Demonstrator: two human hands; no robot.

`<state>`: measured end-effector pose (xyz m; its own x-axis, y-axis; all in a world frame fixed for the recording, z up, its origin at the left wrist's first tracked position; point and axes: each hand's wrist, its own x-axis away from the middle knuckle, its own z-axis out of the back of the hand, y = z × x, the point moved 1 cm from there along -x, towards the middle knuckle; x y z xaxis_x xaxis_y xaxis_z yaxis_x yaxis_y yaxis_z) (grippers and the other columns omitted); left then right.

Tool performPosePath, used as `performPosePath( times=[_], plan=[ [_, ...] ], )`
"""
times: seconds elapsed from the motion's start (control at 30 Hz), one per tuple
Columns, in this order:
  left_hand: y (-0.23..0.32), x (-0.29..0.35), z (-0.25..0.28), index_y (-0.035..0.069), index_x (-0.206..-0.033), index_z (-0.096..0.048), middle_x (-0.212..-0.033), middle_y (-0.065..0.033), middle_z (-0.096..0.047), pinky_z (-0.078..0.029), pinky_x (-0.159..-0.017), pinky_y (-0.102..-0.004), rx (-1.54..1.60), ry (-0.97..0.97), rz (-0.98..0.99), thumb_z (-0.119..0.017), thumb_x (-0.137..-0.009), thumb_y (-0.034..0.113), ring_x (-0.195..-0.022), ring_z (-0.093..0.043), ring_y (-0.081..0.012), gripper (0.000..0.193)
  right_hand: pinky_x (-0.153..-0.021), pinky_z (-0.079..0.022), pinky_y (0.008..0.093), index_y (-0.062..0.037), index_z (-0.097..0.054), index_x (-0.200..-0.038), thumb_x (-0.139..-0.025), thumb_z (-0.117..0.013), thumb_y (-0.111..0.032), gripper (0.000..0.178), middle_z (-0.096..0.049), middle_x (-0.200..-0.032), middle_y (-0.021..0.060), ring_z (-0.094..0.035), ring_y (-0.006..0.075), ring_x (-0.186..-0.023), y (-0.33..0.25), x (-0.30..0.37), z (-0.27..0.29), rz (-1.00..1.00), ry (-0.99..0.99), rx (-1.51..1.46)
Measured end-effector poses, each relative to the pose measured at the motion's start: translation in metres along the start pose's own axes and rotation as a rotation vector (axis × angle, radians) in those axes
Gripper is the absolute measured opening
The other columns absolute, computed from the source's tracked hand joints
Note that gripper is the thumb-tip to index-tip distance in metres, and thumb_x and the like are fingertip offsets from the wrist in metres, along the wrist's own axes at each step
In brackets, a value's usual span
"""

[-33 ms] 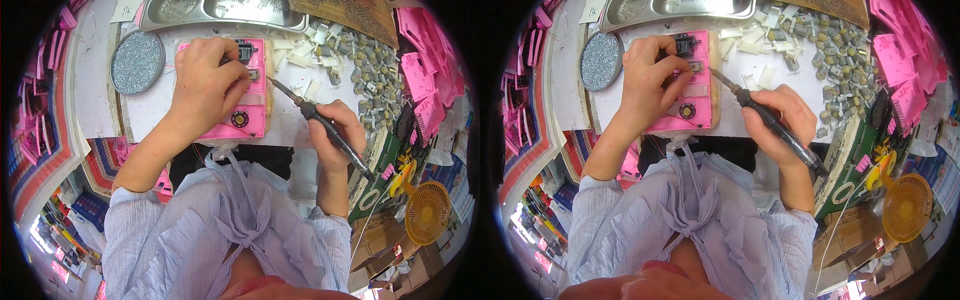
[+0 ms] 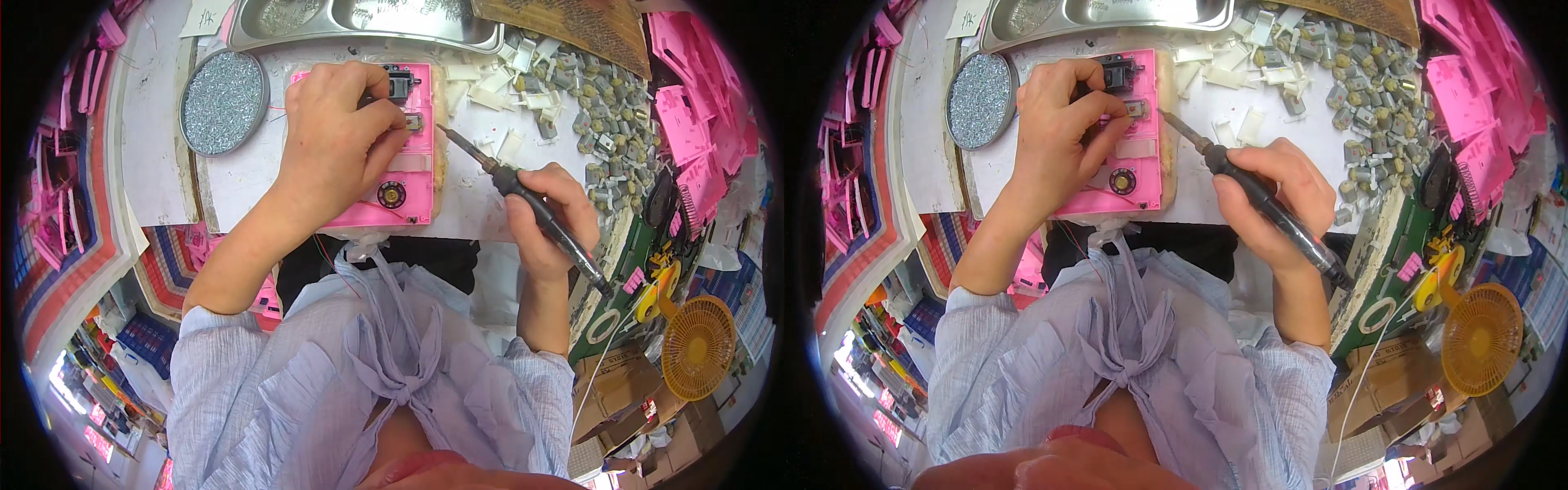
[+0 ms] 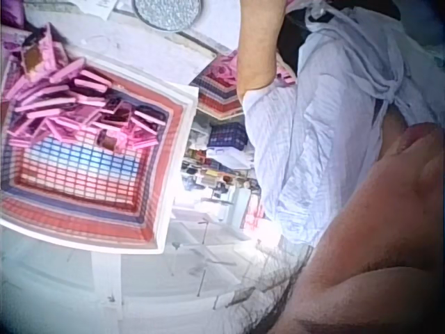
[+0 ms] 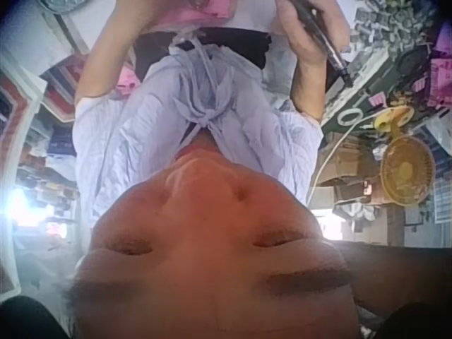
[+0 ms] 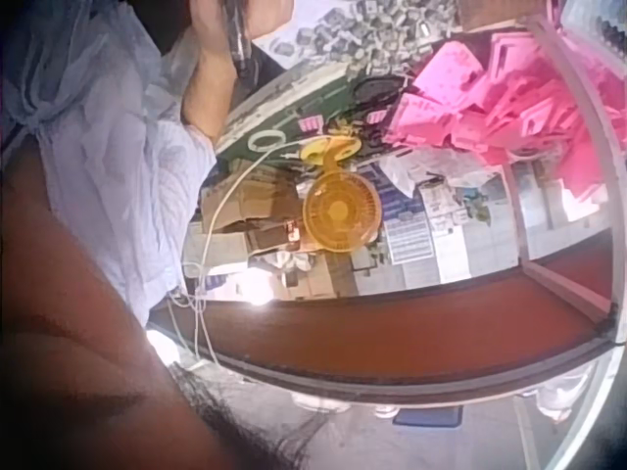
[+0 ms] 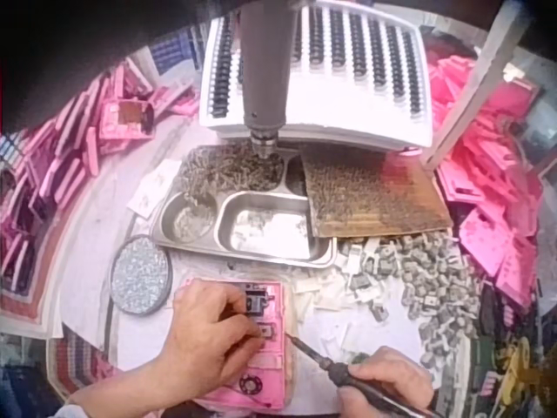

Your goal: Assembling a pink electronic device by soldering wires, installing a motor and circuit board, and screwing the case together.

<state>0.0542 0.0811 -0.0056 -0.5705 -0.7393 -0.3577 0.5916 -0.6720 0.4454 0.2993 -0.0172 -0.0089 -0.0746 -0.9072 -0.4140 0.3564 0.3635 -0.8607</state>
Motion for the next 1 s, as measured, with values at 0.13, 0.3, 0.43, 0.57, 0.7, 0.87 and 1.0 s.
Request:
performPosePath(
  times=[0.13, 0.3, 0.43, 0.57, 0.7, 0.87, 1.0],
  plan=[
    [0.003, 0.000, 0.001, 0.012, -0.088, -0.073, -0.105, -0.0044, -0.059, -0.038, -0.085, -0.0413, -0.017, -0.005, -0.005, -0.082, -0.073, 0.016, -0.099, -0.055, -0.0275, 0.017, -0.052, -0.037, 0.0257, 0.0014, -0.069, -0.102, -0.076, -0.083, 0.001, 0.030, -0.061, -0.070, 0.0056, -0.054, 0.0133, -0.058, 0.000, -0.001, 0.004, 0.017, 0.014, -0.009],
    [0.007, -0.005, 0.001, 0.011, -0.087, -0.071, -0.102, -0.0047, -0.058, -0.037, -0.084, -0.0410, -0.062, -0.016, 0.016, -0.079, -0.076, 0.016, -0.096, -0.055, -0.0273, 0.014, -0.053, -0.038, 0.0252, 0.0011, -0.070, -0.102, -0.076, -0.083, 0.001, 0.029, -0.061, -0.071, 0.0057, -0.054, 0.0131, -0.059, 0.002, -0.005, 0.001, -0.010, 0.010, -0.028],
    [0.013, -0.010, -0.002, 0.012, -0.086, -0.070, -0.097, -0.0047, -0.056, -0.037, -0.081, -0.0420, -0.111, -0.015, 0.029, -0.077, -0.076, 0.016, -0.092, -0.054, -0.0273, 0.013, -0.053, -0.038, 0.0247, 0.0005, -0.070, -0.102, -0.076, -0.084, 0.000, 0.029, -0.062, -0.072, 0.0055, -0.055, 0.0127, -0.060, 0.003, -0.005, -0.003, -0.033, 0.003, -0.030],
    [0.013, -0.012, -0.003, 0.012, -0.085, -0.069, -0.096, -0.0047, -0.054, -0.037, -0.079, -0.0422, -0.138, -0.024, 0.030, -0.076, -0.077, 0.017, -0.090, -0.053, -0.0272, 0.012, -0.053, -0.038, 0.0251, 0.0001, -0.071, -0.102, -0.076, -0.084, 0.001, 0.029, -0.062, -0.072, 0.0054, -0.055, 0.0127, -0.060, 0.004, -0.006, -0.008, -0.046, 0.001, -0.055],
    [0.013, -0.012, -0.002, 0.013, -0.085, -0.069, -0.095, -0.0046, -0.054, -0.037, -0.078, -0.0418, -0.144, -0.032, 0.028, -0.075, -0.077, 0.018, -0.089, -0.052, -0.0270, 0.011, -0.060, -0.041, 0.0268, 0.0083, -0.065, -0.108, -0.082, -0.076, 0.006, 0.029, -0.064, -0.079, 0.0113, -0.056, 0.0154, -0.067, 0.004, -0.006, -0.005, -0.022, -0.095, -0.028],
    [0.013, -0.013, -0.003, 0.013, -0.084, -0.069, -0.095, -0.0044, -0.053, -0.036, -0.079, -0.0417, -0.142, -0.027, 0.021, -0.075, -0.077, 0.018, -0.089, -0.052, -0.0269, 0.011, -0.052, -0.038, 0.0268, 0.0001, -0.070, -0.101, -0.075, -0.084, 0.001, 0.029, -0.060, -0.070, 0.0056, -0.053, 0.0144, -0.058, 0.006, -0.008, -0.015, -0.004, -0.014, -0.035],
    [0.014, -0.013, -0.002, 0.013, -0.084, -0.069, -0.094, -0.0042, -0.053, -0.036, -0.079, -0.0414, -0.149, -0.036, 0.028, -0.075, -0.077, 0.019, -0.089, -0.052, -0.0267, 0.011, -0.050, -0.038, 0.0294, -0.0009, -0.070, -0.100, -0.074, -0.084, -0.001, 0.030, -0.059, -0.069, 0.0063, -0.054, 0.0180, -0.057, 0.007, -0.005, -0.018, 0.009, -0.013, 0.004]
  ],
)
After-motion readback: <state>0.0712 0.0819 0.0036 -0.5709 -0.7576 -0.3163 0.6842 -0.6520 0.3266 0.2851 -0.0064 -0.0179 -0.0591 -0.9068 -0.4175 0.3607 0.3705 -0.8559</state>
